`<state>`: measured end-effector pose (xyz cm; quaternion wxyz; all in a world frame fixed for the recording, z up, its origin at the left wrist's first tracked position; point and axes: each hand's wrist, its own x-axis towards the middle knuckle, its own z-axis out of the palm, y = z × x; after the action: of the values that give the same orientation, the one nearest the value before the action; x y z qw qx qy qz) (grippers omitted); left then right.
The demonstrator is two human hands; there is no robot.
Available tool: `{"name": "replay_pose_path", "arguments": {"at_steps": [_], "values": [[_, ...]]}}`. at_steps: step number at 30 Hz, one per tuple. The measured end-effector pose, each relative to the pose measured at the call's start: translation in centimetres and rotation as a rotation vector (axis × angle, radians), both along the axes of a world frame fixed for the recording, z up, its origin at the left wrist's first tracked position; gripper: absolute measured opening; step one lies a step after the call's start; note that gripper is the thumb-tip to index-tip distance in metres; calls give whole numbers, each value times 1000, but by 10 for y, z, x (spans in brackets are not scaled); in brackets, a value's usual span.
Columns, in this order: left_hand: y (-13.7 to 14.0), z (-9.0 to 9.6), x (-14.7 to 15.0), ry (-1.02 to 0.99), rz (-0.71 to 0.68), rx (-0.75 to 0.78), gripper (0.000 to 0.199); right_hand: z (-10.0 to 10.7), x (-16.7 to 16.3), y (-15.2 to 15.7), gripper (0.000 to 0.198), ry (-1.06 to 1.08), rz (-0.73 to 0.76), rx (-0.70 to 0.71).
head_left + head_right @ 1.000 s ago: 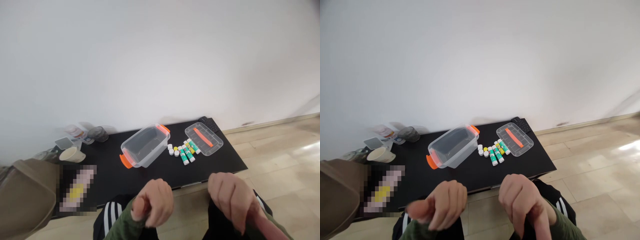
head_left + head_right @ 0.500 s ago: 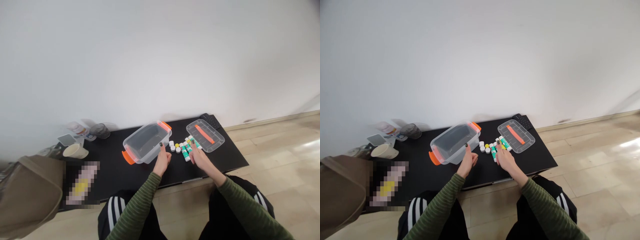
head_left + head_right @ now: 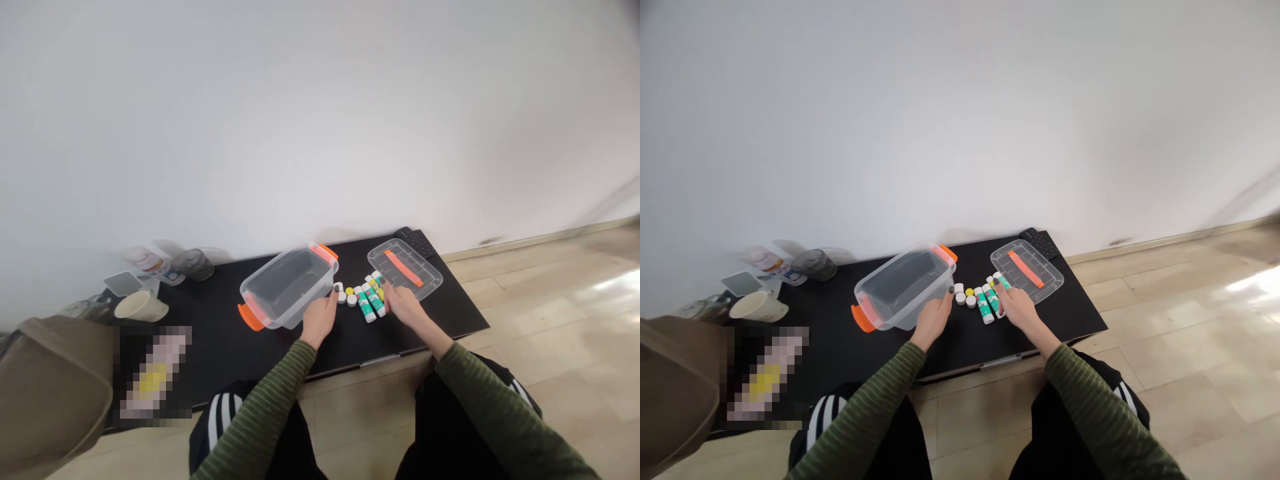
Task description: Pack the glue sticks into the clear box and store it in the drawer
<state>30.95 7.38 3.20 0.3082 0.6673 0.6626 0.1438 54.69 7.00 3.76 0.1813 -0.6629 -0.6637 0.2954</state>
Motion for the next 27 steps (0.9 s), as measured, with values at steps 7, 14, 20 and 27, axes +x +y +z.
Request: {"name": "replay_pose_path", "arguments": {"at_steps": [7, 14, 20, 27], "values": [[6, -23, 8, 292, -136, 228, 34, -19, -22, 3, 29, -368, 87, 125], [2, -30, 10, 332, -157, 238, 30, -34, -53, -5, 39, -554, 78, 111], [4, -31, 8, 314, -162, 169, 27, -34, -61, -6, 37, -543, 34, 38], [8, -34, 5, 150, -95, 89, 17, -21, -53, -4, 40, -485, 51, -27]]}}
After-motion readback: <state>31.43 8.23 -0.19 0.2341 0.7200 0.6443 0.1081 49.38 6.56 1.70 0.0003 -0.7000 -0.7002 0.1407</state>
